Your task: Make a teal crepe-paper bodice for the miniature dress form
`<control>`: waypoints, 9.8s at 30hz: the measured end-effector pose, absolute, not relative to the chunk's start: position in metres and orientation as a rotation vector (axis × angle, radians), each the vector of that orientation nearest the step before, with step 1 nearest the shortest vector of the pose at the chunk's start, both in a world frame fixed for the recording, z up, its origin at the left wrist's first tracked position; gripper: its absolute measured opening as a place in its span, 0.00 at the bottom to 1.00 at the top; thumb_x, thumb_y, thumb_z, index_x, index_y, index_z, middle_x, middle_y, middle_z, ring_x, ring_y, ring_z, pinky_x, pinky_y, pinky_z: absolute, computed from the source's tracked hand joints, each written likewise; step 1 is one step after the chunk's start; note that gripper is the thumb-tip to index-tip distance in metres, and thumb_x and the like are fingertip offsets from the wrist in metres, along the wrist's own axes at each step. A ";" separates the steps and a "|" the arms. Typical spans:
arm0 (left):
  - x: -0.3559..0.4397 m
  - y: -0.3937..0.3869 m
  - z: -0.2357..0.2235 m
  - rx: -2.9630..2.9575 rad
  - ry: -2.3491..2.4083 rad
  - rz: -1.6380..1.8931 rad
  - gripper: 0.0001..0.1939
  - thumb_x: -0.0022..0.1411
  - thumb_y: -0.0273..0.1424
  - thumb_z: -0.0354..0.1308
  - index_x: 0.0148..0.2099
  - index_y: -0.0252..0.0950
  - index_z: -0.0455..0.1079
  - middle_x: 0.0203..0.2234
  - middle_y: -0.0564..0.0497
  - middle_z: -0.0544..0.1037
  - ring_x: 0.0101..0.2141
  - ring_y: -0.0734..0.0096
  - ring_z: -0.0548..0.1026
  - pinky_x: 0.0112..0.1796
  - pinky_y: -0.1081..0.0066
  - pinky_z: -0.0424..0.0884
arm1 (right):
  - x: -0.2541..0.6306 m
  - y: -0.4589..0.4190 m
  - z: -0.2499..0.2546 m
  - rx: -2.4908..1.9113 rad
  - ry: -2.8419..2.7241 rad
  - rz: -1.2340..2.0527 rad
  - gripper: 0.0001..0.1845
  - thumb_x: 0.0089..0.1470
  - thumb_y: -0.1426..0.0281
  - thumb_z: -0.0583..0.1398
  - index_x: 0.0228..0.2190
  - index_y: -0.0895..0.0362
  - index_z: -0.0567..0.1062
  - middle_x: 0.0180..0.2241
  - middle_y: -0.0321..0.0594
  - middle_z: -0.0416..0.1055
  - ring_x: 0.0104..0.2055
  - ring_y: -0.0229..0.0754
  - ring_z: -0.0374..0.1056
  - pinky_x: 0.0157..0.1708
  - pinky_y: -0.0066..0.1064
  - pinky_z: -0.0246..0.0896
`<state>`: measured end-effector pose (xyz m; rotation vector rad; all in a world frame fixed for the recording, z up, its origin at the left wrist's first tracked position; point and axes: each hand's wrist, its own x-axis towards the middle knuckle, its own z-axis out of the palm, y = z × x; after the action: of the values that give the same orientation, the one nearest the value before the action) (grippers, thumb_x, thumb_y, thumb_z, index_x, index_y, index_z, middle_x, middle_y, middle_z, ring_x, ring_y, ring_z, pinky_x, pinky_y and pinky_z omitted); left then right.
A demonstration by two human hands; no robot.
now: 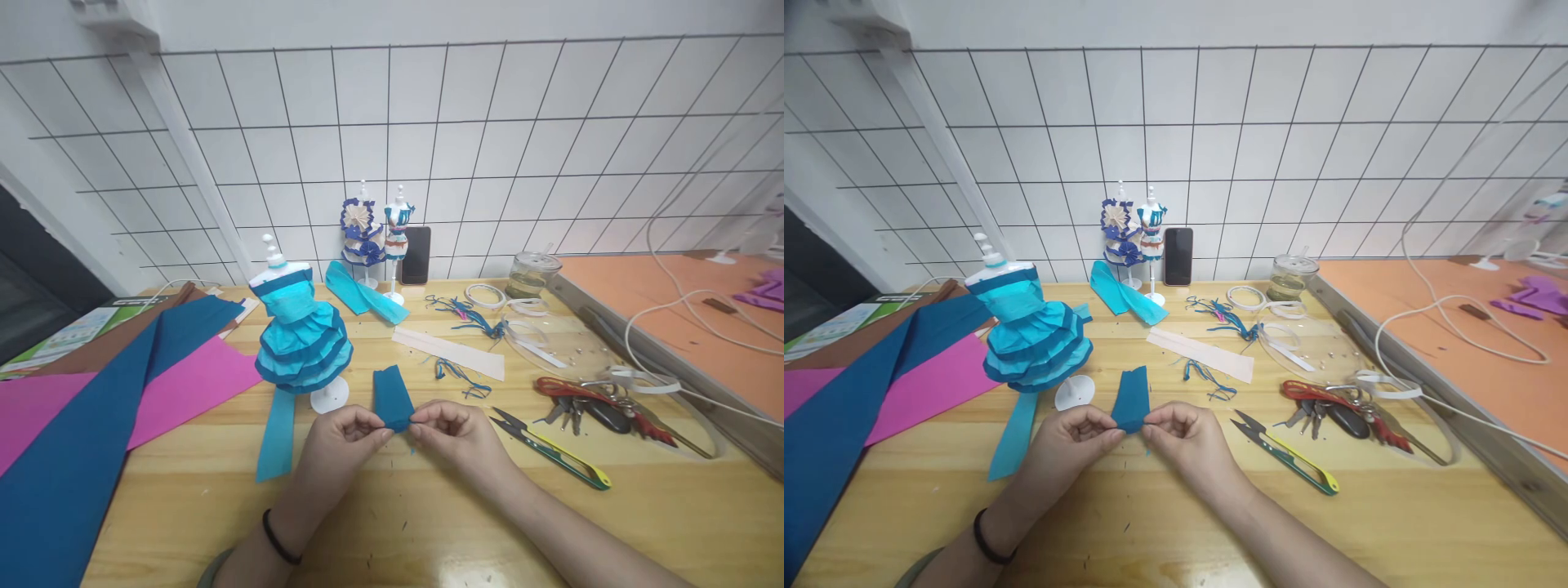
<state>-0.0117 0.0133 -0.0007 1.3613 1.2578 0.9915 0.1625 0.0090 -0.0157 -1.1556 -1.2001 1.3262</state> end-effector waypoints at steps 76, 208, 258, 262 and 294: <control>-0.015 0.010 -0.003 1.846 1.308 0.979 0.07 0.50 0.28 0.60 0.33 0.38 0.76 0.28 0.51 0.81 0.29 0.69 0.77 0.31 0.75 0.73 | 0.167 0.007 -0.012 -1.045 -1.693 0.942 0.05 0.50 0.71 0.59 0.30 0.55 0.77 0.29 0.42 0.71 0.31 0.41 0.69 0.31 0.31 0.64; -0.010 0.010 0.002 1.542 1.218 0.965 0.29 0.50 0.25 0.57 0.56 0.35 0.58 0.25 0.53 0.74 0.28 0.72 0.72 0.32 0.72 0.67 | 0.167 0.008 -0.013 -1.099 -1.693 0.887 0.08 0.48 0.69 0.61 0.33 0.55 0.78 0.28 0.41 0.73 0.29 0.41 0.69 0.28 0.31 0.64; -0.013 0.010 0.003 1.879 1.213 0.956 0.06 0.52 0.28 0.58 0.32 0.38 0.76 0.27 0.49 0.80 0.28 0.67 0.75 0.30 0.72 0.70 | 0.165 0.004 -0.015 -1.119 -1.781 0.812 0.05 0.49 0.69 0.59 0.28 0.56 0.75 0.26 0.40 0.72 0.28 0.40 0.67 0.28 0.29 0.63; -0.012 0.010 0.005 1.848 1.231 0.960 0.06 0.51 0.27 0.58 0.32 0.38 0.76 0.27 0.50 0.80 0.29 0.67 0.76 0.31 0.72 0.71 | 0.165 0.005 -0.014 -1.135 -1.752 0.843 0.05 0.49 0.70 0.60 0.28 0.56 0.76 0.25 0.40 0.73 0.28 0.40 0.68 0.28 0.29 0.63; -0.014 0.013 -0.006 1.514 1.120 1.115 0.03 0.46 0.28 0.63 0.26 0.34 0.72 0.28 0.49 0.78 0.31 0.69 0.75 0.33 0.74 0.71 | 0.166 0.012 -0.012 -1.004 -1.205 1.328 0.03 0.38 0.71 0.67 0.22 0.55 0.78 0.29 0.39 0.76 0.32 0.39 0.70 0.35 0.30 0.63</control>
<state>-0.0140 0.0126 -0.0059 1.5141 1.1205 1.1154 0.1664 0.0118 -0.0118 -1.0042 -1.2052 1.3285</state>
